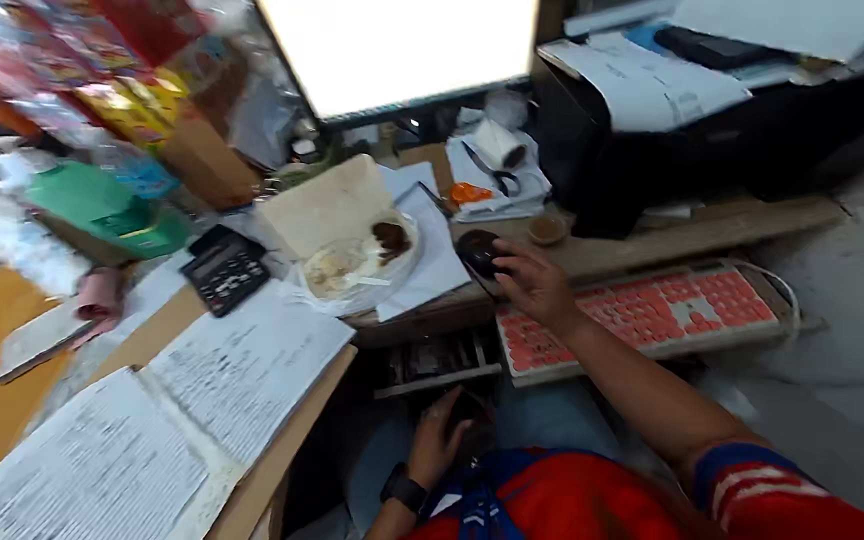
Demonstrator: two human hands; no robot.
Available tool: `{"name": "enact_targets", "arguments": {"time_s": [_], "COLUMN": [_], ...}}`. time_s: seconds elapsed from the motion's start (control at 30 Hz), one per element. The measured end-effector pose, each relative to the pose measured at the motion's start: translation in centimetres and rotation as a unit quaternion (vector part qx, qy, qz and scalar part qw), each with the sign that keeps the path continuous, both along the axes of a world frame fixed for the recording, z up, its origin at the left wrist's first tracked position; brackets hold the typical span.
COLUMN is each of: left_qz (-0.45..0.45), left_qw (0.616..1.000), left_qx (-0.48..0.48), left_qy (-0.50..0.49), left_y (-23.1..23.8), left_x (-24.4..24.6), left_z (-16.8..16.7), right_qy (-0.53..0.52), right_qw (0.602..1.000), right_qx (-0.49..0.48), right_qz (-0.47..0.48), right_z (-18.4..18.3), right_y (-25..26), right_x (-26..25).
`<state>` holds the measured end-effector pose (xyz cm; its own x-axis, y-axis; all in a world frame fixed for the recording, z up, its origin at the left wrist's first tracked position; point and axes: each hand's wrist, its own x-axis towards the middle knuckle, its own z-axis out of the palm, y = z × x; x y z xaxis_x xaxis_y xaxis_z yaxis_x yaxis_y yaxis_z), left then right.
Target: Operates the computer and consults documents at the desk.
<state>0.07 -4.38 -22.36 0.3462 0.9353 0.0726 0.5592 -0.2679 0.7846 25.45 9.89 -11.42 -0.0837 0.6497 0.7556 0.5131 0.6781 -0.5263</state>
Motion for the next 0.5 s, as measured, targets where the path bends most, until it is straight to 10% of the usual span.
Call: {"name": "enact_targets", "arguments": {"time_s": [0.13,0.27,0.5], "left_qz": [-0.003,-0.019,-0.005], "left_qw": [0.999,1.000,1.000], "left_qx": [-0.035,-0.018,-0.017], "left_qy": [0.006,0.013,-0.004], "left_y": [-1.0,-0.7,0.9], "left_x": [-1.1,-1.3,0.3], "left_z": [-0.8,-1.4,0.2], "right_qy": [-0.089,-0.175,-0.192], "right_qw": [0.992,0.886,0.789], "right_qx": [-0.088,-0.369,-0.472], "right_qz": [-0.032,-0.220,-0.342], "right_z": [-4.5,-6.2,-5.7], "right_y": [-6.8,-9.2,-7.9], "right_x": [4.8,11.2,15.2]}}
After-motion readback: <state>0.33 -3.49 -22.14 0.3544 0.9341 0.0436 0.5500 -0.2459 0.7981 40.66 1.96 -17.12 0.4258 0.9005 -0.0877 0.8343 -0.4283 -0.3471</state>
